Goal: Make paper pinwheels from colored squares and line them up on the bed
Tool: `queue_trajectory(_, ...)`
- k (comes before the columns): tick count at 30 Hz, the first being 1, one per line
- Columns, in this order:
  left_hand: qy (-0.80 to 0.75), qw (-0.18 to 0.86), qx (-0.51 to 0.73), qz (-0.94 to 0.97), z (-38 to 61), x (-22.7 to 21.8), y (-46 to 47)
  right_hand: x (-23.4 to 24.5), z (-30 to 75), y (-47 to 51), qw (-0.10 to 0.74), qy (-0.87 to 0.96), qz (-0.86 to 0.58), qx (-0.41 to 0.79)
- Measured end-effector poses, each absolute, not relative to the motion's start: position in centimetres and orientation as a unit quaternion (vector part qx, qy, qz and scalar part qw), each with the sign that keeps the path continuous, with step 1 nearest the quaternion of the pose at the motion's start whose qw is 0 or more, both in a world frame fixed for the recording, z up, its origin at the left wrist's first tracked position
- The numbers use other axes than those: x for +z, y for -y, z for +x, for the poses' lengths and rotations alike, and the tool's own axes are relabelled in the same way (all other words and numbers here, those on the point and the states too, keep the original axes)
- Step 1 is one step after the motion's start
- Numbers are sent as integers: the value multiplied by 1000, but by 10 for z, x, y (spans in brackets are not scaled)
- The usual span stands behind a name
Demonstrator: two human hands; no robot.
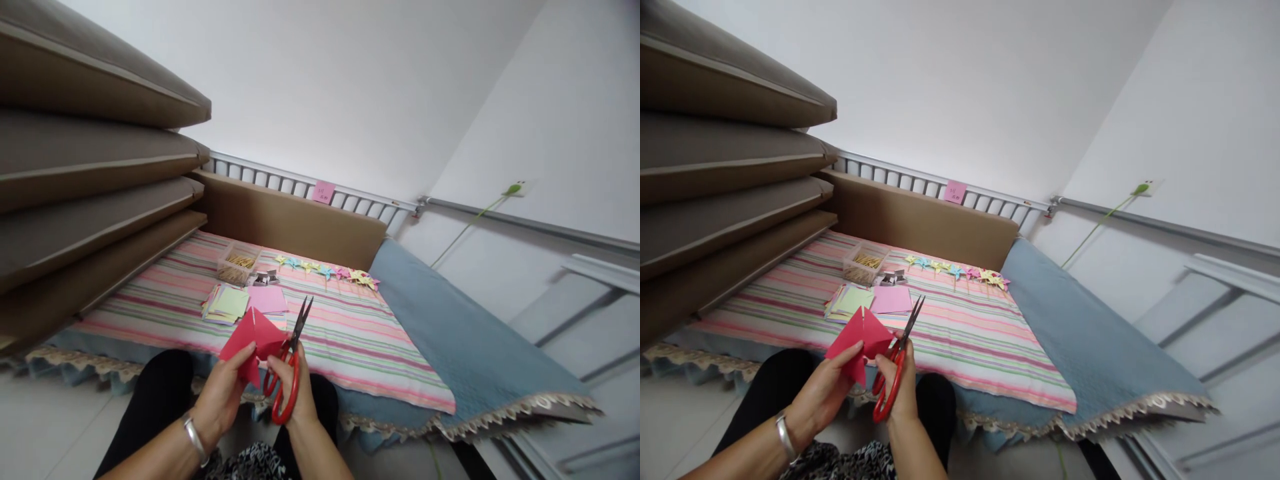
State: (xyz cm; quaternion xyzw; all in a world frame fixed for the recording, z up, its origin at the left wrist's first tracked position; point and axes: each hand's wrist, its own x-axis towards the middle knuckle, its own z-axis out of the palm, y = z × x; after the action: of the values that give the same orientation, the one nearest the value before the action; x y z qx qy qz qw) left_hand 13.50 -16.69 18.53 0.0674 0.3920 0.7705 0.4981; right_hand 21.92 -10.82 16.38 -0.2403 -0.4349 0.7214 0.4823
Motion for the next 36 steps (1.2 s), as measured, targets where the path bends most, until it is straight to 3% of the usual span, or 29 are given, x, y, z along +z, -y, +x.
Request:
queue_trajectory(8, -400, 542, 733, 98, 112, 187, 174, 174, 248, 82, 380, 581, -245, 677)
queue_trajectory(14, -418, 634, 607, 235, 87, 200, 174, 194, 252, 63, 288, 692, -264, 607)
queue_trajectory(18, -473, 592, 611, 228, 81, 191, 166, 206, 245, 58, 260, 729, -275, 570)
queue_trajectory(24, -483, 514, 694, 146, 65, 180, 159, 207, 244, 89, 313, 696, -307, 569)
queue_trajectory(30, -454, 469, 754, 75, 68, 181, 157, 171, 243, 146, 176, 649, -317, 668)
queue_trajectory(36, -437, 446, 779, 56, 75, 177, 152, 168, 249, 159, 147, 640, -368, 659)
